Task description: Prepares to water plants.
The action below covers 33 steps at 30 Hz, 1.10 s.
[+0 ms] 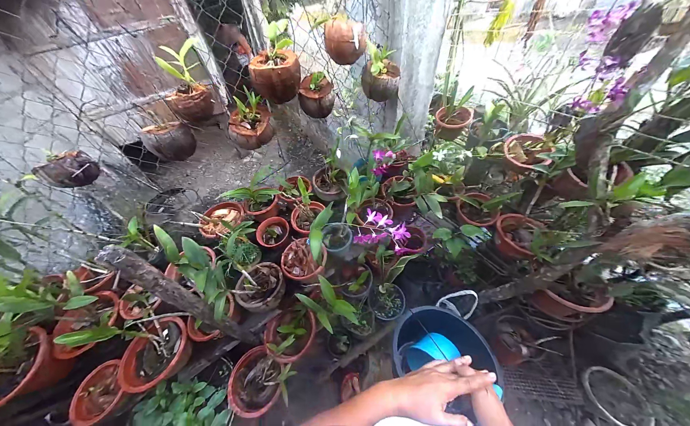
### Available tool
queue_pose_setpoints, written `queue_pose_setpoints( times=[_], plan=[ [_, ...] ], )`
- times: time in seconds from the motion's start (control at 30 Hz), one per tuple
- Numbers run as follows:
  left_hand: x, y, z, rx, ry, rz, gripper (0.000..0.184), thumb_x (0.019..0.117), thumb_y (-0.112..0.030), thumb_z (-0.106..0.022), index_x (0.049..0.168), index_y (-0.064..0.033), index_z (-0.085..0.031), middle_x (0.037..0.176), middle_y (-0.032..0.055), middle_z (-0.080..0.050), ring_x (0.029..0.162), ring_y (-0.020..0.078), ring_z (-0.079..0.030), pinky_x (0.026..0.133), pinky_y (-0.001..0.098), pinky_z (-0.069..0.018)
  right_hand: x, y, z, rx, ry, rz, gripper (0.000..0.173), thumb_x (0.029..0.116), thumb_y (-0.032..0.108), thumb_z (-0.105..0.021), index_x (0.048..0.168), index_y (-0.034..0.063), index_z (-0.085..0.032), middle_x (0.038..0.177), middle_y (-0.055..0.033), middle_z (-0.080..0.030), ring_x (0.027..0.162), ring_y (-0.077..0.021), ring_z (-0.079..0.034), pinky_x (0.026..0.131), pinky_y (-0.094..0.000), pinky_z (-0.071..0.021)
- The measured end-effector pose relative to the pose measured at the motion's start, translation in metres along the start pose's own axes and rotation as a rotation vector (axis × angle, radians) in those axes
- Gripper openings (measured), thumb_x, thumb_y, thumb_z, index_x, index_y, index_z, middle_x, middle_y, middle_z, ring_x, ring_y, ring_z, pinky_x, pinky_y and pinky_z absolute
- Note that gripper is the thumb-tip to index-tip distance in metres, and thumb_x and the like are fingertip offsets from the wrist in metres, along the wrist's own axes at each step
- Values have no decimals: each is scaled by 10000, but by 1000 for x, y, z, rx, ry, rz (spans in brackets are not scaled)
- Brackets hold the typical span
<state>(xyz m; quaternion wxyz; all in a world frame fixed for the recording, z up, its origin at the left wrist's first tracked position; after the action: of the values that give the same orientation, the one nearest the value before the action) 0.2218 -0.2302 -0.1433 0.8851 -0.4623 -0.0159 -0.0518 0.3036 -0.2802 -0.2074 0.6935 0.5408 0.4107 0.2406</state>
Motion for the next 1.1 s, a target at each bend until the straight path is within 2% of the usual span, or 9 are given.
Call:
queue_pose_setpoints(
  times=[0.1, 0.17, 0.3, 0.43, 0.53, 0.7, 0.87, 1.0, 1.1],
  plan=[
    [6, 2, -16, -44, -3, 69, 773, 956, -98, -679, 1624, -71, -290, 1606, 251, -377, 1531, 431, -274, 1233, 572, -257, -9, 6, 5, 78, -15, -34, 357, 1063, 153, -340, 877, 29, -619, 733, 31, -604, 722, -5, -595, 735, -238, -528],
    [8, 5, -25, -63, -13, 116, 799, 953, -100, -689, 1630, -71, -265, 1615, 255, -358, 1533, 426, -271, 1235, 562, -265, -9, -2, 8, 133, -6, -43, 340, 1037, 140, -357, 803, 89, -598, 654, 70, -584, 630, 9, -574, 660, -221, -524],
    [4, 10, -37, -52, -77, 147, 834, 928, -112, -701, 1631, -60, -254, 1605, 238, -385, 1528, 408, -291, 1244, 528, -270, -4, -29, 5, 178, 13, -91, 364, 1056, 211, -353, 799, 122, -595, 632, 48, -573, 576, -41, -561, 575, -249, -501],
    [-10, 9, -40, -35, -137, 205, 794, 926, -124, -698, 1620, -95, -312, 1599, 161, -433, 1507, 346, -358, 1223, 524, -320, -9, -32, -4, 135, 54, -81, 400, 1082, 291, -408, 1025, -3, -673, 874, -55, -687, 852, -85, -669, 829, -304, -566],
    [-18, 5, -45, -66, -161, 198, 743, 938, -138, -675, 1606, -102, -352, 1611, 127, -426, 1514, 317, -353, 1229, 519, -311, -14, -37, -5, 25, 95, -73, 464, 1077, 372, -420, 1074, -7, -690, 961, -90, -706, 953, -114, -672, 914, -347, -548],
    [-27, -3, -54, -82, -123, 188, 755, 944, -139, -670, 1614, -90, -326, 1619, 139, -411, 1534, 313, -316, 1253, 486, -282, -26, -50, -3, -134, 89, -92, 540, 1064, 453, -410, 1104, 5, -709, 1042, -138, -720, 1059, -196, -672, 984, -449, -519],
    [-57, -18, -60, -56, -88, 181, 711, 967, -151, -631, 1614, -114, -339, 1617, 108, -424, 1530, 286, -330, 1252, 490, -281, -58, -48, -21, -210, 66, -91, 545, 1082, 427, -388, 1165, -14, -698, 1139, -180, -712, 1152, -248, -654, 1047, -473, -488],
    [-105, -25, -75, -64, -113, 222, 693, 977, -173, -630, 1611, -131, -354, 1621, 102, -419, 1533, 260, -330, 1261, 468, -274, -93, -54, -53, -260, 135, -61, 525, 1084, 419, -387, 1087, 8, -713, 1049, -149, -720, 1070, -233, -672, 989, -473, -512],
    [-147, -30, -94, -88, -174, 257, 705, 968, -179, -639, 1610, -116, -353, 1620, 132, -411, 1529, 273, -337, 1251, 468, -300, -122, -64, -81, -324, 229, -69, 525, 1091, 416, -390, 1122, -2, -705, 1094, -173, -717, 1109, -264, -668, 1009, -500, -503]
  ],
)
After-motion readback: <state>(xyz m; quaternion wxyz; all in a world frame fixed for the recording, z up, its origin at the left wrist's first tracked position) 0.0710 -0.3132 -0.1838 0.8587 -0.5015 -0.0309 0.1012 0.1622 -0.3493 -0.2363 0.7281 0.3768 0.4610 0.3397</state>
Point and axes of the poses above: each hand's wrist, its own x-axis towards the middle knuckle, its own z-axis out of the back of the hand, y = z × x, the point moved 8 cm from there along x, towards the middle knuckle
